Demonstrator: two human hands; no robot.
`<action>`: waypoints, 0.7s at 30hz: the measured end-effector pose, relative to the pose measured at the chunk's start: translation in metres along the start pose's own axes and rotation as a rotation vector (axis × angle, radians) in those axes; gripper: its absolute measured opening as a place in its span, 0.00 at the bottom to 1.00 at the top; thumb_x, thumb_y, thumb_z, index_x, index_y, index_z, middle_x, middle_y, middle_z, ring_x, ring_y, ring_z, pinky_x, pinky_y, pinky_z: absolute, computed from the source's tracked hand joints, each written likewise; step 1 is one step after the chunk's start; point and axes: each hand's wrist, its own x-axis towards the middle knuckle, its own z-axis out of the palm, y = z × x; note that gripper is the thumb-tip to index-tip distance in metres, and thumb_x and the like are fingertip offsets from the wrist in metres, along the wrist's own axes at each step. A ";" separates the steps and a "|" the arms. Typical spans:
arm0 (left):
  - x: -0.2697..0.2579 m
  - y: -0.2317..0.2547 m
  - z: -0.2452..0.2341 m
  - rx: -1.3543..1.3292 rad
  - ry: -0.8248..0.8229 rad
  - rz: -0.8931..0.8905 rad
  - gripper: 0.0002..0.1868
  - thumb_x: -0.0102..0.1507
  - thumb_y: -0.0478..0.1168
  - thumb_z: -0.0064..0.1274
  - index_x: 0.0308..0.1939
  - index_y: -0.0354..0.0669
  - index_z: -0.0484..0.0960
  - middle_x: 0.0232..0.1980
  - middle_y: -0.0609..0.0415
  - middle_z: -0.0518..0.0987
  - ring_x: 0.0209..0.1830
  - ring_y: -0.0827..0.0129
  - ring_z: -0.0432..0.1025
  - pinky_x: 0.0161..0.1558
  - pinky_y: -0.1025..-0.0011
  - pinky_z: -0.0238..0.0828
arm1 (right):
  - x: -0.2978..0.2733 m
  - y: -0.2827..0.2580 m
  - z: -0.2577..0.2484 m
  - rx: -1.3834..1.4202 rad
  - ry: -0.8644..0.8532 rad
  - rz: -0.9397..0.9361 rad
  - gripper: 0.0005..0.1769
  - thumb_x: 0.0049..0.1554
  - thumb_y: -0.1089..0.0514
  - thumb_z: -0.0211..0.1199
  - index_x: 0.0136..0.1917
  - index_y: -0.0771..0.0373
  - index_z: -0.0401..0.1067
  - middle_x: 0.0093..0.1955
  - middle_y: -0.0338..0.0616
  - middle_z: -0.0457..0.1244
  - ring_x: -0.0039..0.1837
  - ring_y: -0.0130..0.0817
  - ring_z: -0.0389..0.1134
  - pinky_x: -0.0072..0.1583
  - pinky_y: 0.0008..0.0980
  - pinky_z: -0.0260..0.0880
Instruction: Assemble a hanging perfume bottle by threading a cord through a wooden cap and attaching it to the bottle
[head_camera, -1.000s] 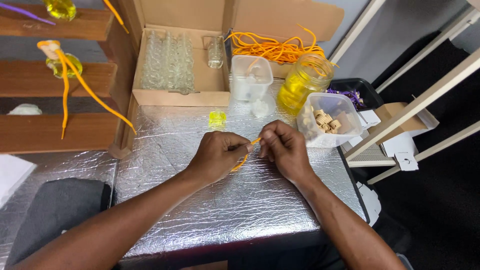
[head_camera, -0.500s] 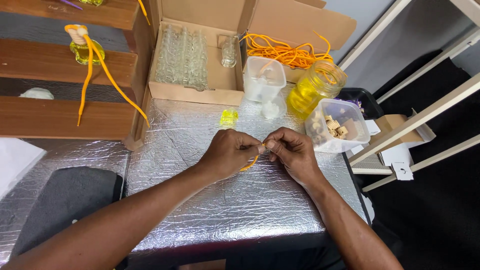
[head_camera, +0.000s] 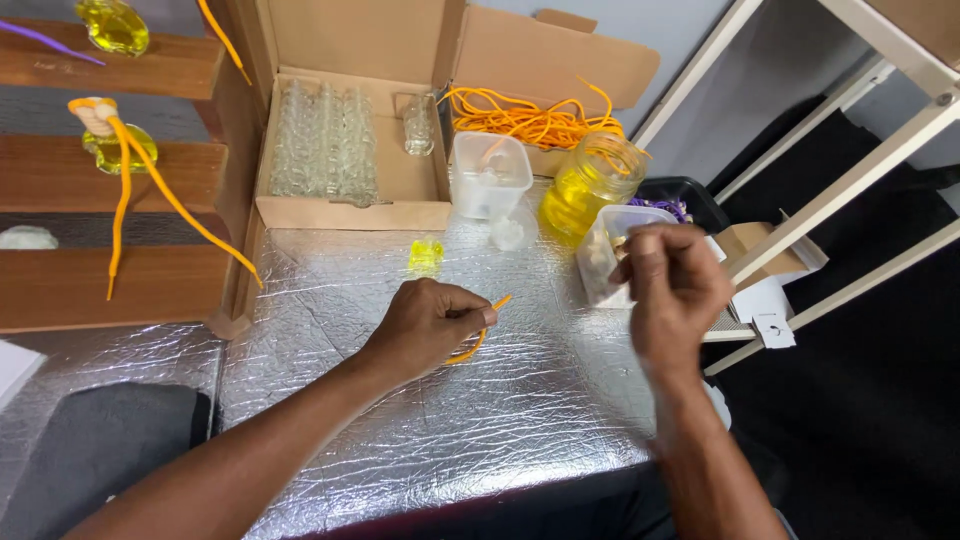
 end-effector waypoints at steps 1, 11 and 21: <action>-0.001 -0.002 0.001 0.015 0.004 -0.024 0.09 0.57 0.36 0.58 0.36 0.45 0.93 0.23 0.46 0.84 0.25 0.66 0.76 0.32 0.65 0.70 | 0.011 0.000 -0.014 -0.119 0.007 -0.074 0.06 0.69 0.68 0.59 0.50 0.75 0.73 0.38 0.53 0.66 0.32 0.35 0.66 0.34 0.24 0.61; 0.002 0.003 0.001 0.083 -0.006 -0.138 0.08 0.59 0.44 0.62 0.36 0.48 0.94 0.33 0.59 0.91 0.27 0.82 0.78 0.31 0.75 0.71 | 0.092 -0.010 -0.057 -0.722 -0.891 0.107 0.06 0.58 0.54 0.68 0.46 0.52 0.84 0.43 0.33 0.72 0.46 0.29 0.72 0.50 0.32 0.67; -0.002 0.003 -0.003 0.035 -0.030 -0.111 0.10 0.58 0.37 0.57 0.37 0.48 0.93 0.31 0.47 0.88 0.32 0.65 0.82 0.37 0.66 0.75 | 0.094 0.015 -0.039 -1.096 -1.053 0.195 0.07 0.52 0.48 0.69 0.45 0.42 0.85 0.37 0.37 0.68 0.42 0.39 0.70 0.49 0.37 0.69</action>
